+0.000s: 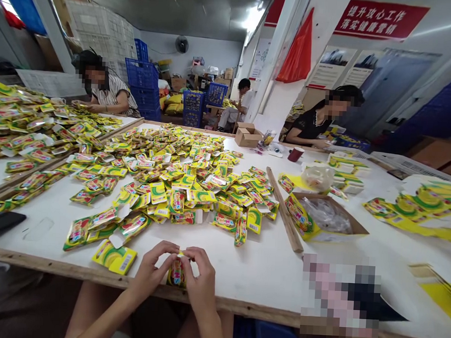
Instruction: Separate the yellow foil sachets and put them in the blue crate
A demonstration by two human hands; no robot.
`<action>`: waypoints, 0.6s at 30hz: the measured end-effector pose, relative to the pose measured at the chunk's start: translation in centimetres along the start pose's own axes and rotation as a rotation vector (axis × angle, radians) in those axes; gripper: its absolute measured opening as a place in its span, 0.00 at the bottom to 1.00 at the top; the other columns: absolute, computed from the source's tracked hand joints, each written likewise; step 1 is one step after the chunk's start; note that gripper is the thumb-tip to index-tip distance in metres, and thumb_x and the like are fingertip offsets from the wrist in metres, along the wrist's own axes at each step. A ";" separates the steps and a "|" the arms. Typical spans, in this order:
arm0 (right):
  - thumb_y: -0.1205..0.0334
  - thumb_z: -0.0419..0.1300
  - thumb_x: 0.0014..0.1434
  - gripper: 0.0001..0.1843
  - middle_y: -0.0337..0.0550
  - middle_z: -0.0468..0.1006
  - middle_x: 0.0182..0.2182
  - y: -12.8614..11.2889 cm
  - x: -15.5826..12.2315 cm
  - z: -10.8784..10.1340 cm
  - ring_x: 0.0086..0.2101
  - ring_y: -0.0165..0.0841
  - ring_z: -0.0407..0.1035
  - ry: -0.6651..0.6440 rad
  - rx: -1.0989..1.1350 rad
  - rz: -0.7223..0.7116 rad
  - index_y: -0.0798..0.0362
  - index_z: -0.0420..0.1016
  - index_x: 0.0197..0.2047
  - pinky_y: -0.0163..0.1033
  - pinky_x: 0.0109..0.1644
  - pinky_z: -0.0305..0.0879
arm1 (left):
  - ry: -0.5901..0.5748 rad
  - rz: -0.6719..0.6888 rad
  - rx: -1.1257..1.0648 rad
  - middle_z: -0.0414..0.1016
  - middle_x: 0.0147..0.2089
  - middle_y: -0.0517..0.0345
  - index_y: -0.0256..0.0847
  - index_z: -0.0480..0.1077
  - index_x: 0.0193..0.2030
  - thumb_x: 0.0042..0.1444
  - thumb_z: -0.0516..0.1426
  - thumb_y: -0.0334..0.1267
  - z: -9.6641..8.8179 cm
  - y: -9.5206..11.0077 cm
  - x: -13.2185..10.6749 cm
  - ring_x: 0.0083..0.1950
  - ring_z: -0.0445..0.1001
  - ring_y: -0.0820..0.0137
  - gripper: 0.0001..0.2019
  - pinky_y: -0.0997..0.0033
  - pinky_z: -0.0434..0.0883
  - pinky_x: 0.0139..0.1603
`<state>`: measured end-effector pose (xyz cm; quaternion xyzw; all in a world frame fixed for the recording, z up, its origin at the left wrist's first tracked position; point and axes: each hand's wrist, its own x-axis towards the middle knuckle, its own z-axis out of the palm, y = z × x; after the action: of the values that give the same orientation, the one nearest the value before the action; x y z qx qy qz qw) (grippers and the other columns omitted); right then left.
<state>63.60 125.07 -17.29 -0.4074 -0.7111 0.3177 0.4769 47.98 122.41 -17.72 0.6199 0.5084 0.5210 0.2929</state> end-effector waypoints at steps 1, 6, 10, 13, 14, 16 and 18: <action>0.59 0.56 0.64 0.08 0.46 0.77 0.38 -0.2 0.1 0.0 0.40 0.36 0.72 0.014 -0.003 0.008 0.51 0.76 0.39 0.38 0.43 0.70 | 0.011 -0.015 -0.004 0.76 0.42 0.52 0.41 0.72 0.40 0.62 0.54 0.36 0.0 0.2 0.1 0.47 0.74 0.65 0.06 0.65 0.71 0.49; 0.57 0.57 0.62 0.09 0.44 0.77 0.33 -0.8 0.8 0.1 0.33 0.34 0.71 0.042 -0.038 0.078 0.52 0.75 0.36 0.36 0.37 0.69 | 0.061 -0.093 -0.006 0.75 0.36 0.54 0.40 0.73 0.38 0.61 0.55 0.38 0.4 0.6 0.8 0.39 0.74 0.66 0.07 0.68 0.71 0.41; 0.55 0.57 0.61 0.11 0.43 0.77 0.30 -1.0 1.4 0.1 0.30 0.34 0.70 0.034 -0.026 0.124 0.53 0.75 0.34 0.36 0.35 0.67 | 0.059 -0.131 -0.020 0.74 0.33 0.57 0.40 0.73 0.35 0.60 0.55 0.39 0.4 0.7 1.4 0.36 0.72 0.67 0.08 0.69 0.69 0.39; 0.55 0.58 0.61 0.11 0.42 0.77 0.29 -1.0 1.5 0.0 0.29 0.34 0.70 0.040 0.000 0.149 0.53 0.75 0.33 0.35 0.34 0.67 | 0.057 -0.163 -0.047 0.74 0.32 0.57 0.40 0.73 0.34 0.60 0.55 0.40 0.4 0.5 1.4 0.36 0.73 0.67 0.09 0.69 0.69 0.39; 0.55 0.58 0.61 0.11 0.42 0.77 0.29 -0.9 1.4 -0.1 0.29 0.34 0.70 0.039 0.013 0.150 0.53 0.75 0.33 0.35 0.34 0.67 | 0.054 -0.165 -0.060 0.75 0.33 0.57 0.40 0.74 0.34 0.60 0.56 0.41 0.3 0.4 1.3 0.36 0.73 0.67 0.09 0.69 0.69 0.39; 0.55 0.58 0.61 0.11 0.43 0.78 0.30 -0.7 1.1 -0.2 0.31 0.34 0.71 0.034 0.049 0.141 0.53 0.75 0.33 0.36 0.35 0.68 | 0.043 -0.147 -0.086 0.76 0.35 0.55 0.40 0.75 0.36 0.60 0.56 0.41 0.2 -0.1 0.9 0.38 0.74 0.66 0.09 0.68 0.70 0.41; 0.54 0.58 0.61 0.11 0.44 0.79 0.32 -0.3 0.7 -0.2 0.34 0.36 0.73 0.019 0.089 0.137 0.53 0.76 0.34 0.36 0.38 0.69 | 0.022 -0.112 -0.107 0.76 0.37 0.54 0.41 0.76 0.38 0.60 0.56 0.41 0.0 -0.5 0.6 0.41 0.74 0.66 0.09 0.67 0.70 0.44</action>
<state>63.56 125.54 -16.63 -0.4363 -0.6622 0.3773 0.4784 47.81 123.10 -18.00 0.5681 0.5168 0.5372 0.3485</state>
